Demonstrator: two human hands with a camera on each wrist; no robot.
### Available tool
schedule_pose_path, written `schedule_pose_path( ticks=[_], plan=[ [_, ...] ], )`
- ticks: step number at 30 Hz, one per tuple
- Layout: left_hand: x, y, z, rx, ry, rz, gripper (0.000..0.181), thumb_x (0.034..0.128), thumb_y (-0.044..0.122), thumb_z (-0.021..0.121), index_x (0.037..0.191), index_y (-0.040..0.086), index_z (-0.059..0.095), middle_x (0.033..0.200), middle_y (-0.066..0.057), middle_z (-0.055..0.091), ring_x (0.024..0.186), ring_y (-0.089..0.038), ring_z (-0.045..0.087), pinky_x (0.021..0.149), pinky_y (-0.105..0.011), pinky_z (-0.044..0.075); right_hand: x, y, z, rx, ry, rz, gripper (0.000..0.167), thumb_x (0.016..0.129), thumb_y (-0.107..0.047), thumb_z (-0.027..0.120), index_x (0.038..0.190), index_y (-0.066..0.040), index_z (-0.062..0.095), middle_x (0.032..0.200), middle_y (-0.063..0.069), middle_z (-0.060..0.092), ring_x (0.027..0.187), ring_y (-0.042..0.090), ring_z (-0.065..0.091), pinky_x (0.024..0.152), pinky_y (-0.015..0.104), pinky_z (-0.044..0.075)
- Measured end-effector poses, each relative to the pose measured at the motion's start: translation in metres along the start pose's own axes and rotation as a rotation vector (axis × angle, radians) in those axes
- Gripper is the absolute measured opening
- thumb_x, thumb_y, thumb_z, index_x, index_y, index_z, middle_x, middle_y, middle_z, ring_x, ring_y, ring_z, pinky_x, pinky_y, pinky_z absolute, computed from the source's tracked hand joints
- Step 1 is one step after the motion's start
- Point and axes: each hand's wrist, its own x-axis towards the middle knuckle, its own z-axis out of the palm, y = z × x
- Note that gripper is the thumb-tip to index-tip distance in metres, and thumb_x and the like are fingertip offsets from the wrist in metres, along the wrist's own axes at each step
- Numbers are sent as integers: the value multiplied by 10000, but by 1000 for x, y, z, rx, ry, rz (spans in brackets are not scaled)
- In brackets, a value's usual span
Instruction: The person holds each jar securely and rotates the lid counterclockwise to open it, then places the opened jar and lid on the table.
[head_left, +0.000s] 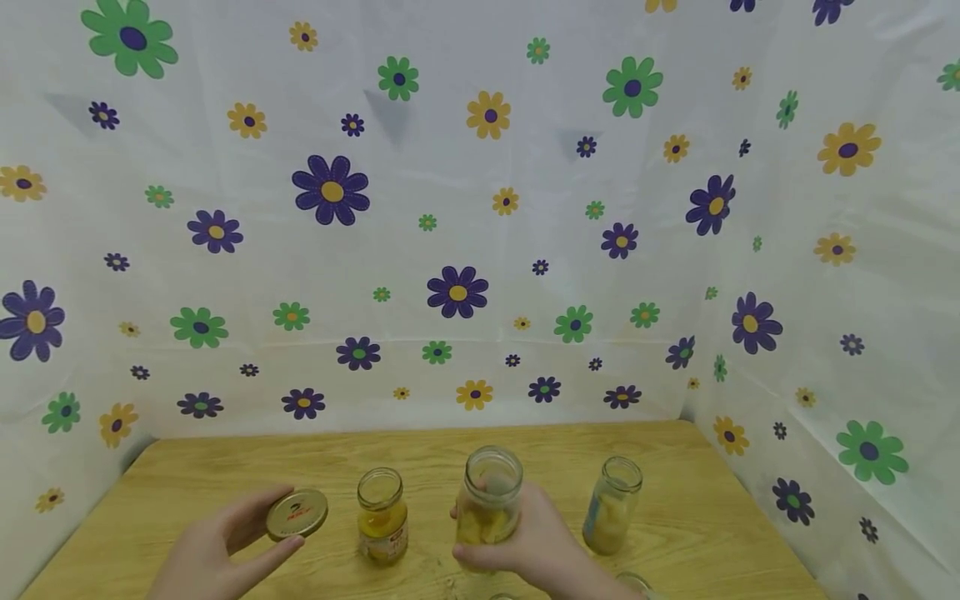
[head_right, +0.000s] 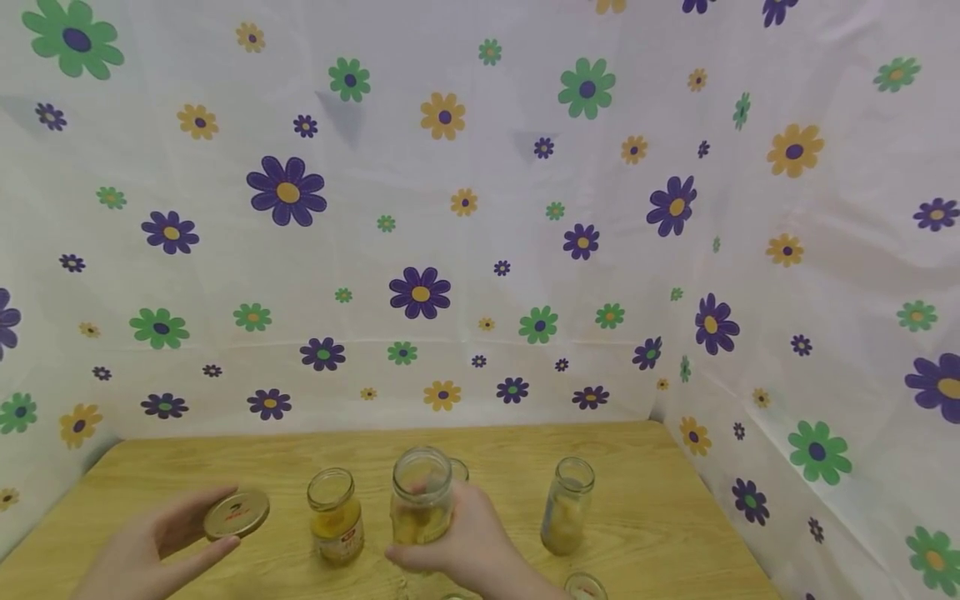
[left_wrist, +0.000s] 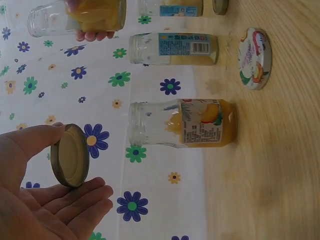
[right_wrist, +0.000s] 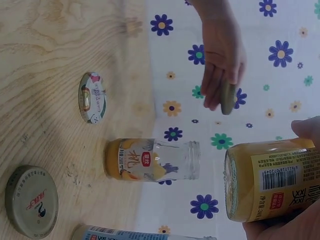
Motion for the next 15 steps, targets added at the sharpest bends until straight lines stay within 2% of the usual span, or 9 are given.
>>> schedule_pose_path(
  ticks=[7, 13, 15],
  plan=[
    [6, -34, 2, 35, -72, -59, 772, 921, 314, 848, 1472, -119, 523, 1382, -304, 672, 1234, -441, 704, 960, -441, 631, 3, -6, 0, 25, 7, 3, 377, 816, -78, 855, 1153, 6, 708, 1129, 70, 759, 1064, 178, 698, 983, 338, 544],
    [7, -67, 6, 17, -146, -96, 822, 930, 283, 838, 1460, -214, 453, 1396, -366, 630, 1259, -488, 671, 994, -488, 608, 5, -8, 0, -2, 22, -3, 352, 810, -82, 863, 1133, -34, 729, 1136, 68, 763, 1061, 168, 696, 971, 314, 548],
    [8, -77, 5, 6, -195, -90, 830, 951, 271, 815, 1457, -250, 413, 1385, -395, 619, 1255, -517, 659, 995, -507, 601, 5, -9, 0, -9, 26, -8, 360, 807, -84, 864, 1136, -35, 727, 1143, 71, 763, 1066, 169, 693, 980, 324, 544]
  ],
)
